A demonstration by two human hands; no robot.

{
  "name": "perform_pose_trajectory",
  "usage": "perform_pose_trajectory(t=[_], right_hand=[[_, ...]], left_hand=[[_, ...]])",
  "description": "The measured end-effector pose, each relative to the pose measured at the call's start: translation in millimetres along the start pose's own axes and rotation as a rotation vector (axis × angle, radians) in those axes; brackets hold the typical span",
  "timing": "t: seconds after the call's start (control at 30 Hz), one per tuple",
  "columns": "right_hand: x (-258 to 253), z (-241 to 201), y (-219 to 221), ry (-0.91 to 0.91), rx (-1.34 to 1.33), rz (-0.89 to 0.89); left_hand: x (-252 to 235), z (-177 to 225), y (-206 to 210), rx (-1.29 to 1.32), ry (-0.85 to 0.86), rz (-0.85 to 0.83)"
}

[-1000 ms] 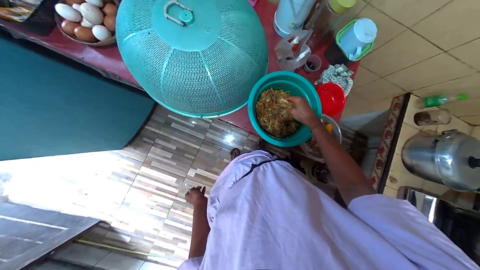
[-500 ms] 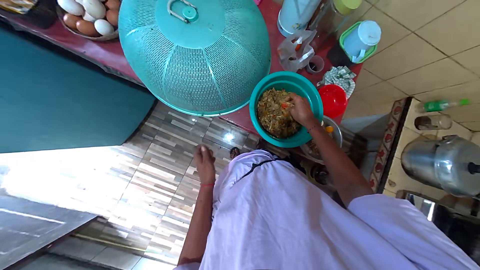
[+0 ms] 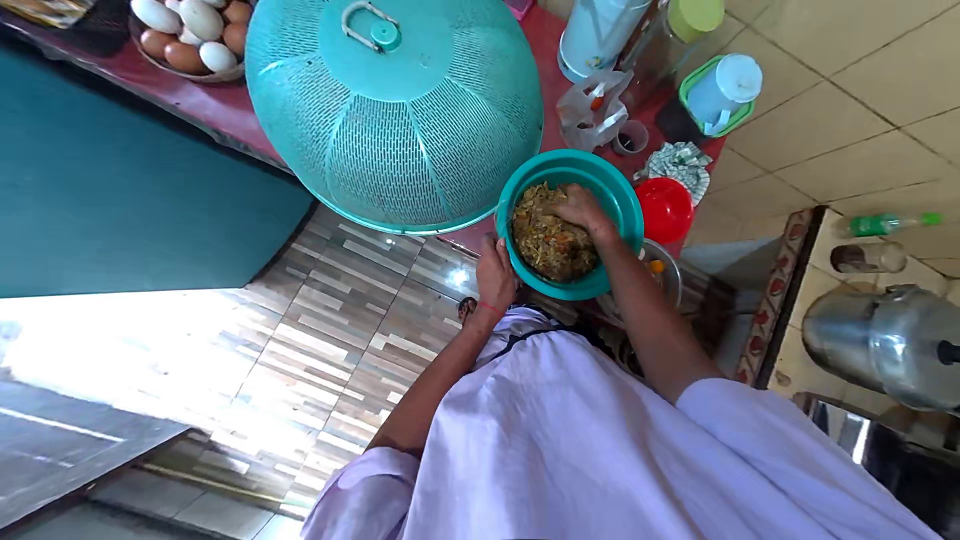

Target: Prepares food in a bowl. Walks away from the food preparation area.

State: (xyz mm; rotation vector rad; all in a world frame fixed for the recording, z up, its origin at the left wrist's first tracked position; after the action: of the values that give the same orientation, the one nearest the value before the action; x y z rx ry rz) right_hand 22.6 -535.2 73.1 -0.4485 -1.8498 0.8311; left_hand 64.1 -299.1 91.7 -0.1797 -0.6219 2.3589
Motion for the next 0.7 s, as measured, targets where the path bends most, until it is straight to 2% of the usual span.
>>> perform_pose_trajectory(t=[0.13,0.3,0.4,0.6,0.7], right_hand=[[7,-15,20,0.008,0.130,-0.080],[13,-35,38,-0.181,0.234,-0.093],[19,-28,25,-0.270,0.193,-0.034],[39,-2,-13,-0.281,0.216,0.077],[41,5,-20,-0.284,0.243,0.056]], left_hand=[[-7,3,5,0.064,-0.017,0.057],[-8,1,6,0.099,-0.033,0.111],[-10,-1,6,0.154,-0.030,0.132],[-11,-1,6,0.177,-0.068,0.168],[-11,-3,8,0.166,-0.103,0.170]])
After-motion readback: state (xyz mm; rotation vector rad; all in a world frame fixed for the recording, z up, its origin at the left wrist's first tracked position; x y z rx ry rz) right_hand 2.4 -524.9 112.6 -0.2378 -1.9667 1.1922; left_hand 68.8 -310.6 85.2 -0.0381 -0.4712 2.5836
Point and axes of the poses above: each hand's wrist, its own x-axis away from the middle knuckle, its own y-axis out of the palm, z = x × y, the point moved 7 cm from there along -x, towards the middle knuckle, and after that the axes turned 12 degrees about y, right-handed, at the moved point
